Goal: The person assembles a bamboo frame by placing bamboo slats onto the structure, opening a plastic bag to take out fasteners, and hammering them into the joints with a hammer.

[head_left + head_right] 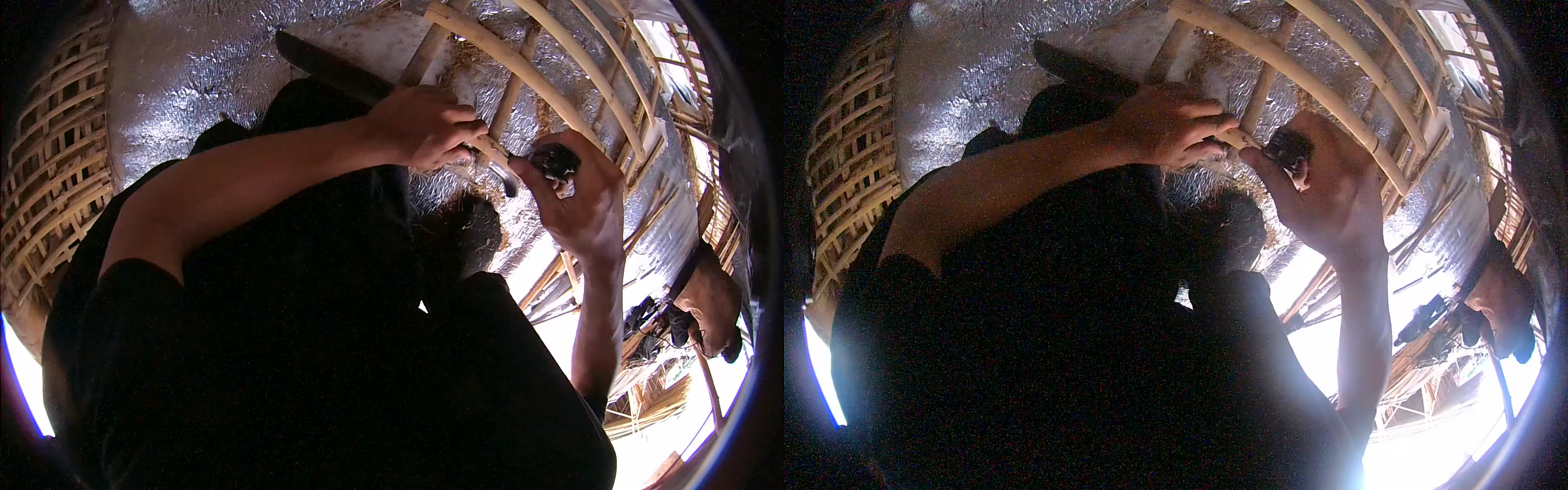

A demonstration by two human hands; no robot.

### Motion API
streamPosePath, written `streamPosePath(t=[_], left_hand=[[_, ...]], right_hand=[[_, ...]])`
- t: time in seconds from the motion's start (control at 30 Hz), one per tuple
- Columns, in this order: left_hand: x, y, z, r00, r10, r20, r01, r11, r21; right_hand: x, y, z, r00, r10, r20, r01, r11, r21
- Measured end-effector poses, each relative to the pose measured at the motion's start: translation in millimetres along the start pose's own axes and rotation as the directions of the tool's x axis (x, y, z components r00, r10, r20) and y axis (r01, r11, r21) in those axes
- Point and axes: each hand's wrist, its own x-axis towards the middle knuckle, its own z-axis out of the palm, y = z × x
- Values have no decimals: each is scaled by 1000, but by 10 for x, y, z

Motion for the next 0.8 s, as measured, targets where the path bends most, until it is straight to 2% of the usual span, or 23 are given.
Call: streamPosePath(t=[0.07, 0.33, 0.47, 0.57, 0.67, 0.8], left_hand=[[13, -3, -5, 1000, -1, 21, 1, 1000, -16], [-16, -21, 41, 1000, 4, 15, -4, 1000, 8], [-1, -21, 49, 999, 0, 44, -1, 1000, 5], [26, 19, -49, 991, -36, 132, 40, 999, -26], [1, -17, 42, 1000, 9, 2, -9, 1000, 24], [13, -32, 64, 1000, 24, -1, -24, 999, 33]], right_hand=[[-8, -18, -1, 1000, 6, 22, -6, 1000, -12], [0, -136, 199, 993, -46, -113, 48, 999, 14], [-34, -176, 117, 997, 53, -52, -52, 998, 20], [-60, -98, 140, 997, 68, -41, -68, 998, -4], [-15, -112, 90, 992, 127, -29, -128, 990, -59], [-2, -114, 121, 990, 70, -124, -84, 990, -114]])
